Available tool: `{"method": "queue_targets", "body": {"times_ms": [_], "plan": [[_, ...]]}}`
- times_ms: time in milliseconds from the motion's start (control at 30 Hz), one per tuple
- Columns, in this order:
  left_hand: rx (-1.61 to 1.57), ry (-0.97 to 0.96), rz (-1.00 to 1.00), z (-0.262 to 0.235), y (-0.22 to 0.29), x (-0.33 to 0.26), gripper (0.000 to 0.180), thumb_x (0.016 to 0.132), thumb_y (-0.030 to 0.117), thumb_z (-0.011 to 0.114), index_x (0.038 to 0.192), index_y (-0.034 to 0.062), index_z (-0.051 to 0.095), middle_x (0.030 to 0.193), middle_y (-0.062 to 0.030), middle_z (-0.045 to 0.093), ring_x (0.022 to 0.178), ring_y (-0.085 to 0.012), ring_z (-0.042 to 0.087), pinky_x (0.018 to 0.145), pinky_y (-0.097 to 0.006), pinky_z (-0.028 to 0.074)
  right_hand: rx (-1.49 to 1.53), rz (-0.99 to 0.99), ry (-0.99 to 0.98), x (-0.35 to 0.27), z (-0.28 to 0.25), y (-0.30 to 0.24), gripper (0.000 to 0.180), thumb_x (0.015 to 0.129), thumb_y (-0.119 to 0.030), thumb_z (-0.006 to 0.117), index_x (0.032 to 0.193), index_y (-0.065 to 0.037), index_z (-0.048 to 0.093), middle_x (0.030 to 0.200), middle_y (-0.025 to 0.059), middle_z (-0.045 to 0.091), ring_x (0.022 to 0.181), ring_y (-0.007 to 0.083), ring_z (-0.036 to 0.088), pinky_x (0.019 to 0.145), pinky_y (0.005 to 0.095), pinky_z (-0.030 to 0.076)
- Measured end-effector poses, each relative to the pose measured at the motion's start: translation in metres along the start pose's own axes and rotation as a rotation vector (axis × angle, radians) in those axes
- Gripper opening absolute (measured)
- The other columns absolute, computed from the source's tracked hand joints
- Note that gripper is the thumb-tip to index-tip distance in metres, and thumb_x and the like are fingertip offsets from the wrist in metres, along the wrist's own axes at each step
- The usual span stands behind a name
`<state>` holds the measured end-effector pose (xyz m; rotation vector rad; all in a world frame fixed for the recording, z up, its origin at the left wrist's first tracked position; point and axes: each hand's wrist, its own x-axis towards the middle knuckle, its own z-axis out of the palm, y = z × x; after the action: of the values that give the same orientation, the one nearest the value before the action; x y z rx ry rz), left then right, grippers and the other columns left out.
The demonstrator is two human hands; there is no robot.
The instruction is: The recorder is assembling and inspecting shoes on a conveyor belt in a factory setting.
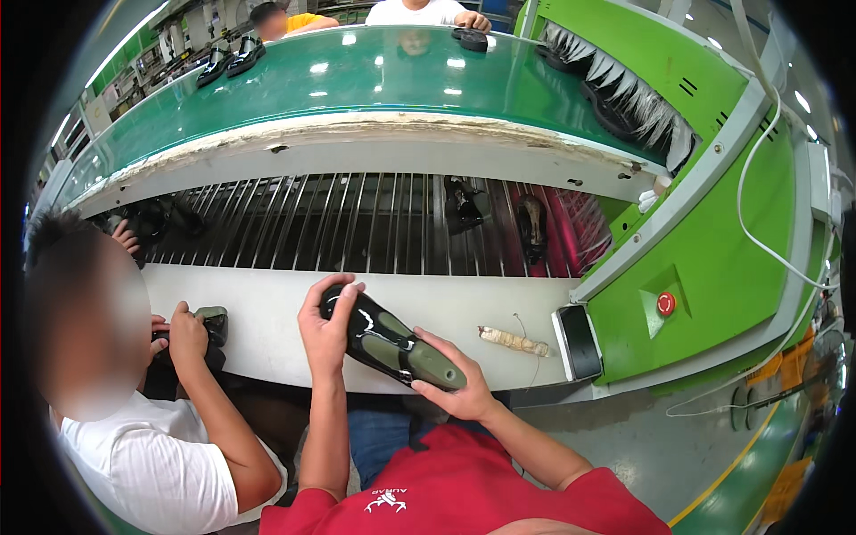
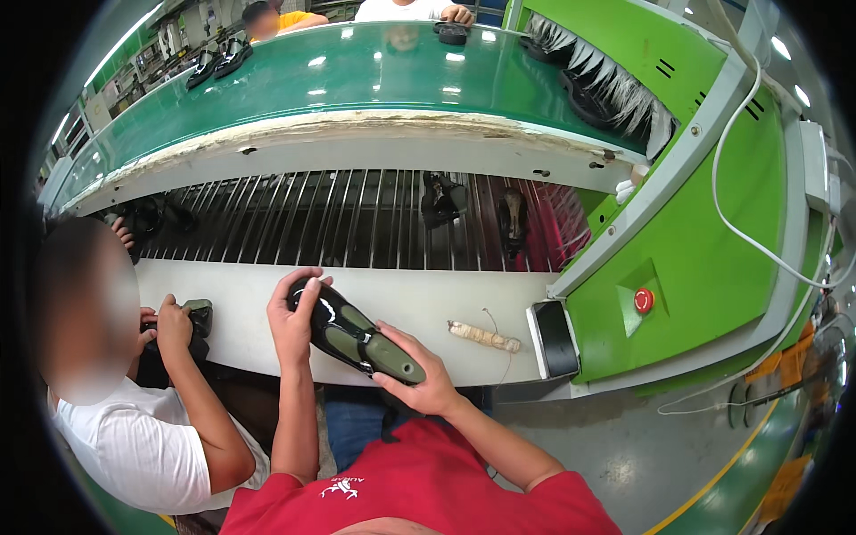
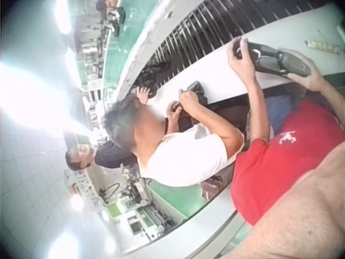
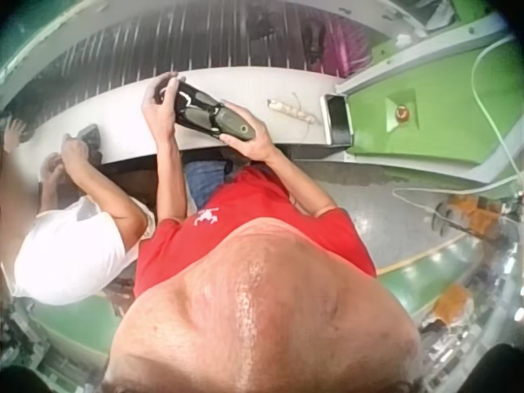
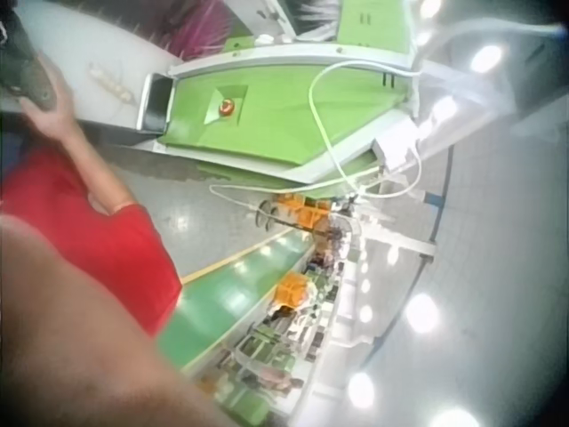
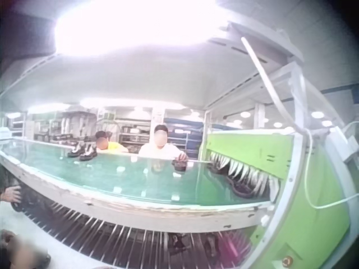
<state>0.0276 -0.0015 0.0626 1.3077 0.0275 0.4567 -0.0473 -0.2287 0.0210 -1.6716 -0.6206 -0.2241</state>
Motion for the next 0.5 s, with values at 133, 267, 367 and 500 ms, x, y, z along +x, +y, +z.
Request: {"method": "queue_targets", "body": {"times_ms": [133, 267, 367, 500], "plan": [[0.161, -0.128, 0.115, 0.019, 0.004, 0.006, 0.018, 0.103, 0.009, 0.072, 0.116, -0.0027, 0.074, 0.100, -0.0136, 0.081, 0.096, -0.0174, 0.076, 0.088, -0.029, 0.059, 0.007, 0.120, 0.054, -0.020, -0.001, 0.004, 0.080, 0.091, -0.010, 0.086, 0.160, 0.001, 0.047, 0.149, 0.0198, 0.065, 0.134, 0.0266, 0.066, 0.112, 0.0368, 0.051], [0.240, -0.160, 0.260, 0.032, 0.012, 0.008, 0.015, 0.097, 0.008, 0.077, 0.109, -0.0017, 0.077, 0.102, -0.0126, 0.080, 0.093, -0.0187, 0.076, 0.085, -0.031, 0.059, 0.078, 0.153, 0.122, -0.031, 0.002, 0.002, 0.077, 0.092, -0.011, 0.086, 0.158, 0.002, 0.049, 0.144, 0.0187, 0.068, 0.128, 0.0225, 0.068, 0.109, 0.0348, 0.052], [0.317, -0.253, 0.413, 0.045, 0.026, 0.009, 0.013, 0.094, 0.006, 0.078, 0.104, -0.0017, 0.076, 0.103, -0.0140, 0.078, 0.093, -0.0251, 0.076, 0.086, -0.034, 0.058, -0.004, 0.129, 0.116, -0.039, -0.002, 0.001, 0.084, 0.092, -0.009, 0.085, 0.162, 0.004, 0.040, 0.134, 0.0148, 0.072, 0.121, 0.0192, 0.068, 0.107, 0.0338, 0.051], [0.377, -0.452, 0.472, 0.050, 0.028, 0.028, 0.018, 0.099, 0.013, 0.075, 0.106, -0.0030, 0.075, 0.108, -0.0151, 0.078, 0.095, -0.0269, 0.076, 0.086, -0.036, 0.059, 0.164, 0.242, 0.283, -0.043, 0.003, -0.008, 0.073, 0.096, -0.012, 0.082, 0.159, 0.005, 0.047, 0.137, 0.0138, 0.070, 0.126, 0.0196, 0.066, 0.110, 0.0339, 0.049]]}}
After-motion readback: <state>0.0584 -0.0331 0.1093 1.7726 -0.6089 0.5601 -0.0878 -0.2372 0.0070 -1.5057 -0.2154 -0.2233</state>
